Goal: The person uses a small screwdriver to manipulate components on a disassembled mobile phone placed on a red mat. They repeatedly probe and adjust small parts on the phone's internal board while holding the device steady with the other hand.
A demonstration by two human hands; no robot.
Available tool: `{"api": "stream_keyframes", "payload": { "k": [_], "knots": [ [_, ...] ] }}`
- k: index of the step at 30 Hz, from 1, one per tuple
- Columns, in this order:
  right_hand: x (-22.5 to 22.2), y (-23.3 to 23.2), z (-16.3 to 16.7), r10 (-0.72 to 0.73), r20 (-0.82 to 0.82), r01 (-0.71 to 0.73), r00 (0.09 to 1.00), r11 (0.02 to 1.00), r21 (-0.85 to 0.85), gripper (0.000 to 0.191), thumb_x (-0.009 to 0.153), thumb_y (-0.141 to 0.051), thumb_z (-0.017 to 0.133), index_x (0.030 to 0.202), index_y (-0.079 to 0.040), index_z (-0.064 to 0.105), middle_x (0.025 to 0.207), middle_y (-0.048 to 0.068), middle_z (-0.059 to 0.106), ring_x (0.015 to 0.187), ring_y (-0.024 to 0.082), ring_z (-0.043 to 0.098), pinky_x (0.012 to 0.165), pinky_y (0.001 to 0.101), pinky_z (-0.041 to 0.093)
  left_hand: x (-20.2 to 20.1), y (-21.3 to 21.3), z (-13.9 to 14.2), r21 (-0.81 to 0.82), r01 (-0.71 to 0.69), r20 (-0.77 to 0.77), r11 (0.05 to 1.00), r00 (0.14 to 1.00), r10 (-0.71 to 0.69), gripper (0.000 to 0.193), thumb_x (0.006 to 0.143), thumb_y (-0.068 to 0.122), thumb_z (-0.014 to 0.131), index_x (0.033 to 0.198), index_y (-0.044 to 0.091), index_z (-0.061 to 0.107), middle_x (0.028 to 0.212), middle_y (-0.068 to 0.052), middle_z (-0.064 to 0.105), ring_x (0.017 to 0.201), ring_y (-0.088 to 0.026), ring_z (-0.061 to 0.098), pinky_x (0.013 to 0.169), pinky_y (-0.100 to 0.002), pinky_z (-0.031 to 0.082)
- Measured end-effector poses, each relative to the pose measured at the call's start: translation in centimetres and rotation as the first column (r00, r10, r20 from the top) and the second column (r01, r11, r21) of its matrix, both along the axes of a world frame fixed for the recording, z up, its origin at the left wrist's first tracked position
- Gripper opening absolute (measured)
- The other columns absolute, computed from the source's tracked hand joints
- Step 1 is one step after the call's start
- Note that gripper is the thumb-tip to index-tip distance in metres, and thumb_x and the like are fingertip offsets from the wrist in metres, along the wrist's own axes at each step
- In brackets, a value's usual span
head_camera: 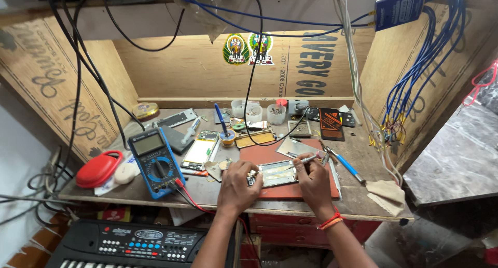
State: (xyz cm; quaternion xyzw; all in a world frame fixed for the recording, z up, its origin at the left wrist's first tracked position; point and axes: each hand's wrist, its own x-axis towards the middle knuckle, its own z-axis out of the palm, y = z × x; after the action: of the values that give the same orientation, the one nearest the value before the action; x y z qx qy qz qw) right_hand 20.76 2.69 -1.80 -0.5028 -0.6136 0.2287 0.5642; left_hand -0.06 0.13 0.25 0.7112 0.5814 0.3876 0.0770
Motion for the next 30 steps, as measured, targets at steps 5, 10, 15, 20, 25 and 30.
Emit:
{"api": "stream_keyframes", "payload": {
  "k": [5, 10, 15, 20, 25, 30],
  "knots": [
    [-0.21, -0.09, 0.04, 0.022, -0.054, -0.022, 0.998, 1.000, 0.004, 0.020, 0.099, -0.024, 0.064, 0.093, -0.005, 0.067, 0.059, 0.000, 0.059, 0.054, 0.008, 0.054, 0.050, 0.0292, 0.042, -0.32, -0.17, 0.05, -0.024, 0.014, 0.005, 1.000, 1.000, -0.014, 0.017, 0.086, 0.024, 0.069, 0.095, 0.010, 0.072, 0.105, -0.008, 0.070, 0.107, -0.025, 0.064, 0.107, -0.045, 0.044],
    [0.15, -0.06, -0.06, 0.012, -0.046, -0.013, 0.999, 1.000, -0.016, 0.022, 0.100, -0.025, 0.063, 0.093, -0.005, 0.067, 0.057, 0.001, 0.057, 0.052, 0.008, 0.049, 0.049, 0.0286, 0.038, -0.22, -0.29, 0.21, 0.020, 0.034, 0.024, 0.999, 0.999, -0.034, 0.019, 0.084, 0.025, 0.070, 0.093, 0.009, 0.073, 0.104, -0.007, 0.071, 0.108, -0.027, 0.063, 0.106, -0.045, 0.044],
    [0.07, 0.13, -0.24, 0.035, -0.100, -0.037, 0.994, 0.999, -0.016, 0.021, 0.101, -0.026, 0.063, 0.094, -0.006, 0.067, 0.059, -0.001, 0.056, 0.054, 0.006, 0.050, 0.050, 0.0273, 0.040, -0.36, -0.28, 0.14, -0.005, 0.035, 0.033, 0.999, 0.999, -0.035, 0.020, 0.084, 0.026, 0.070, 0.094, 0.009, 0.072, 0.104, -0.007, 0.070, 0.108, -0.026, 0.063, 0.104, -0.044, 0.045],
    [-0.05, 0.03, -0.22, 0.011, -0.070, -0.012, 0.998, 1.000, -0.024, 0.021, 0.100, -0.026, 0.063, 0.092, -0.006, 0.066, 0.057, 0.000, 0.058, 0.053, 0.007, 0.053, 0.049, 0.0276, 0.040, -0.31, -0.08, 0.19, -0.043, 0.041, -0.014, 0.998, 0.999, -0.041, 0.017, 0.085, 0.026, 0.069, 0.093, 0.010, 0.072, 0.104, -0.006, 0.070, 0.108, -0.024, 0.063, 0.107, -0.045, 0.043],
    [-0.05, 0.02, -0.01, 0.027, -0.045, -0.028, 0.999, 0.999, -0.026, 0.023, 0.100, -0.027, 0.062, 0.091, -0.006, 0.066, 0.057, 0.000, 0.059, 0.052, 0.007, 0.053, 0.049, 0.0277, 0.040, -0.30, -0.04, 0.10, -0.041, 0.035, -0.015, 0.999, 0.999, -0.036, 0.017, 0.084, 0.026, 0.070, 0.093, 0.011, 0.072, 0.106, -0.006, 0.070, 0.109, -0.024, 0.063, 0.107, -0.045, 0.043],
    [0.08, -0.11, 0.00, 0.025, -0.044, -0.026, 0.999, 0.999, -0.034, 0.024, 0.101, -0.029, 0.060, 0.092, -0.008, 0.067, 0.057, -0.001, 0.058, 0.050, 0.008, 0.051, 0.047, 0.0282, 0.039, -0.27, -0.04, 0.07, -0.071, 0.035, -0.009, 0.997, 0.999, -0.035, 0.017, 0.084, 0.026, 0.069, 0.092, 0.011, 0.072, 0.109, -0.005, 0.070, 0.112, -0.023, 0.063, 0.107, -0.044, 0.043]
  ]
}}
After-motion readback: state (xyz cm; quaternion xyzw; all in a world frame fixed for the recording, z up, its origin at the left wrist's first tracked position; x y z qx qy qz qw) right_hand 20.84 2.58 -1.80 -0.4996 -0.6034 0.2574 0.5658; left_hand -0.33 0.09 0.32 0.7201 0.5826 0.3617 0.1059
